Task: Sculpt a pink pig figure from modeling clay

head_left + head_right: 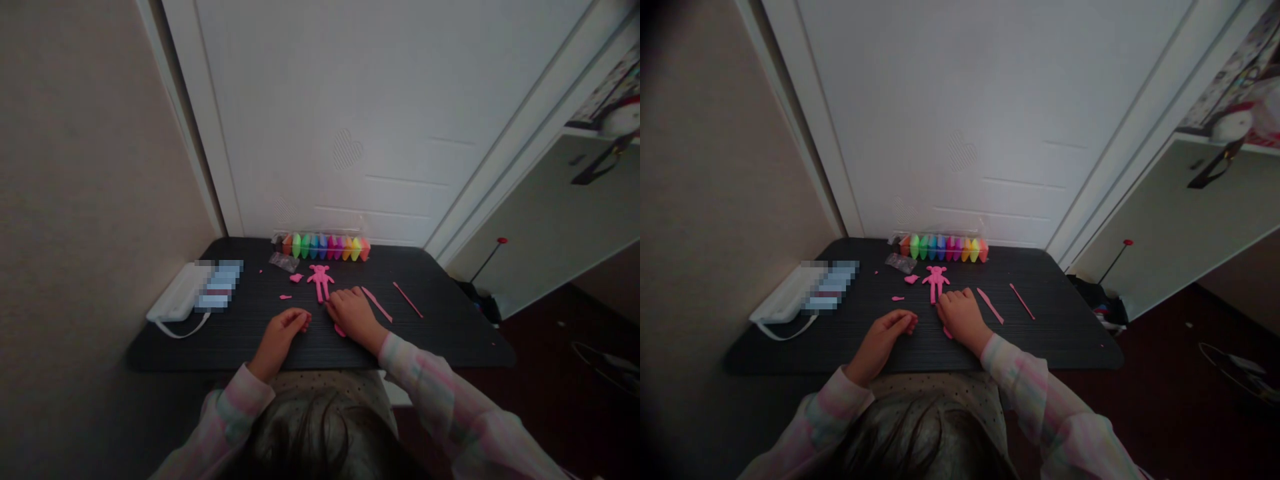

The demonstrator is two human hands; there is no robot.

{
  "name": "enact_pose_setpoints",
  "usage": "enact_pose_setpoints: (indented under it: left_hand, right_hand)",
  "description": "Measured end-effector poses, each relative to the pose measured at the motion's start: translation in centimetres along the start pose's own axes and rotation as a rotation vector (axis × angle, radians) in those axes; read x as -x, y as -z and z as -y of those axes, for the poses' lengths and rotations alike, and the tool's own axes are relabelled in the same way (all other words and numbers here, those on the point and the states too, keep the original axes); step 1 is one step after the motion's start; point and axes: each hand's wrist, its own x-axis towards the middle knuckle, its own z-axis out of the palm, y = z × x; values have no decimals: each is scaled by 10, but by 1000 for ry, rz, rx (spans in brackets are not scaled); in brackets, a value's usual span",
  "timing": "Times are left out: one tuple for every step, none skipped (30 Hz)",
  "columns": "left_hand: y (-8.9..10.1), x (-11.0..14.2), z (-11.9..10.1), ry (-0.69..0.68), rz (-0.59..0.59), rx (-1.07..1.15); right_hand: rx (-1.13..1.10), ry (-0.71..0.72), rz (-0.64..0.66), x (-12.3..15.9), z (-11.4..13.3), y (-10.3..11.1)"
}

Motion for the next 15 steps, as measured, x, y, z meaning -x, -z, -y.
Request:
enact_pose_setpoints:
  left_hand:
    - [0,0,0,1,4,-2]
    - [0,0,0,1,8,-5]
    - [0,0,0,1,13,-10]
    - [1,-1,1,1,16,-14]
    - [1,-1,2,-1,20,-16]
    - [1,-1,3,-4,19,-14]
    - [1,-2,4,-5,16,-9]
    - [2,-2,4,-6,16,-6]
    - [2,-2,5,-5,15,-4]
    - [2,-2,5,-3,14,-4]
    - [2,-2,5,-1,16,-5]
    - [1,-2,4,1,19,-7]
    - [1,-2,4,1,22,-7]
    - [1,-1,4,-1,21,-6]
    - [1,-1,3,-3,18,-2]
  right_hand:
    - [-6,-18,-13,-1,-2,1]
    - [-13,-43,-29,-3,-3,3]
    - [-22,-71,-46,-4,-4,4]
    - [-30,-92,-61,-6,-4,4]
    - [-36,-100,-70,-8,-4,5]
    - [-39,-93,-72,-9,-2,5]
    - [-40,-76,-70,-10,0,4]
    - [-41,-51,-64,-10,2,3]
    - [-43,-27,-61,-10,5,2]
    - [-45,-6,-59,-10,7,0]
    - [-46,7,-61,-10,9,-1]
    - [-46,13,-64,-10,11,-2]
    - [-41,16,-65,-9,12,-3]
    - [-34,18,-63,-9,13,-3]
    - [-25,23,-58,-9,13,-4]
